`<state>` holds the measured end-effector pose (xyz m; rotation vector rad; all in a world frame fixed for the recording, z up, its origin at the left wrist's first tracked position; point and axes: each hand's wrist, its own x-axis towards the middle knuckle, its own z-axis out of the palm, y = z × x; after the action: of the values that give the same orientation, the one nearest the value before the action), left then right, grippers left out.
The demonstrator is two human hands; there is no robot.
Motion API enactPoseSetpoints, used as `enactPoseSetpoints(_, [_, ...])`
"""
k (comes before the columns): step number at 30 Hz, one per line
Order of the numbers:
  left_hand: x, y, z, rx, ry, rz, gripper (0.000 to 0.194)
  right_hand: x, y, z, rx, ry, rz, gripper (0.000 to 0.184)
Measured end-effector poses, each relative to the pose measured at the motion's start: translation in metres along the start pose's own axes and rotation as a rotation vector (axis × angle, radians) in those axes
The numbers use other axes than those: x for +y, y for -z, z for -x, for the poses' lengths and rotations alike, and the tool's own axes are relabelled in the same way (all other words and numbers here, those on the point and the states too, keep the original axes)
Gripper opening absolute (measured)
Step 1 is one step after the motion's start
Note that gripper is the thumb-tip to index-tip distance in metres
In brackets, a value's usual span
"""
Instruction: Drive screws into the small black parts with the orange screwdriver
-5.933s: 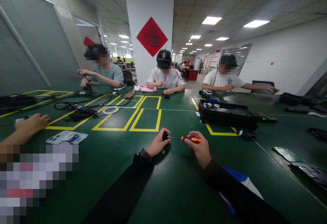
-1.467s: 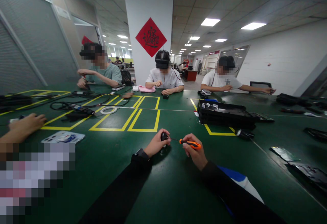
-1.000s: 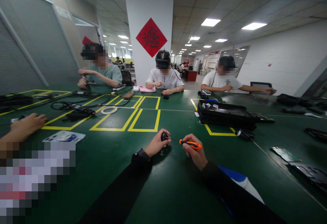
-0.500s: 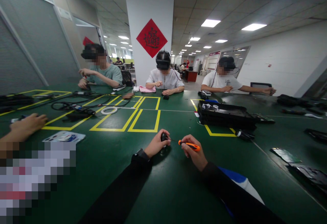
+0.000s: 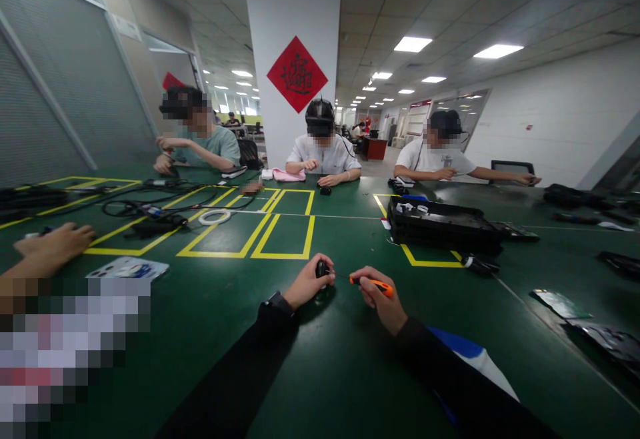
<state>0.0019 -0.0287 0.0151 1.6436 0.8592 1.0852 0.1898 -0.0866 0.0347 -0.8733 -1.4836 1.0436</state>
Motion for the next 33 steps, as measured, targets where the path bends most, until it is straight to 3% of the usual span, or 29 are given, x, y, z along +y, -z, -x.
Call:
enactPoseSetpoints(5, [-0.0007,0.0001,-0.0005,-0.015,-0.012,0.012,0.023,0.0035,0.0010,-0.0006,0.001,-0.023,-0.007,0.014])
enactPoseSetpoints(11, [-0.0016,0.0004,-0.0011,-0.017,-0.009,0.030,0.024,0.0038,0.0035,-0.0011,-0.028,0.058,0.056,0.009])
enactPoseSetpoints(15, [0.0007,-0.0003,-0.0001,-0.022,-0.011,0.022,0.023,-0.0005,0.0009,-0.0004,-0.013,-0.011,0.009,0.022])
enactPoseSetpoints(19, [0.0026,-0.0005,0.0004,-0.010,-0.003,0.001,0.022,0.0030,0.0007,-0.0018,0.024,-0.051,-0.048,0.018])
enactPoseSetpoints(27, [0.0008,0.0009,-0.0006,0.005,0.001,-0.003,0.023,0.0053,0.0043,-0.0018,0.001,0.054,0.041,0.007])
enactPoseSetpoints(33, [-0.0027,0.0022,-0.0017,-0.001,-0.005,-0.001,0.024,0.0035,0.0009,-0.0045,0.000,-0.068,-0.052,0.023])
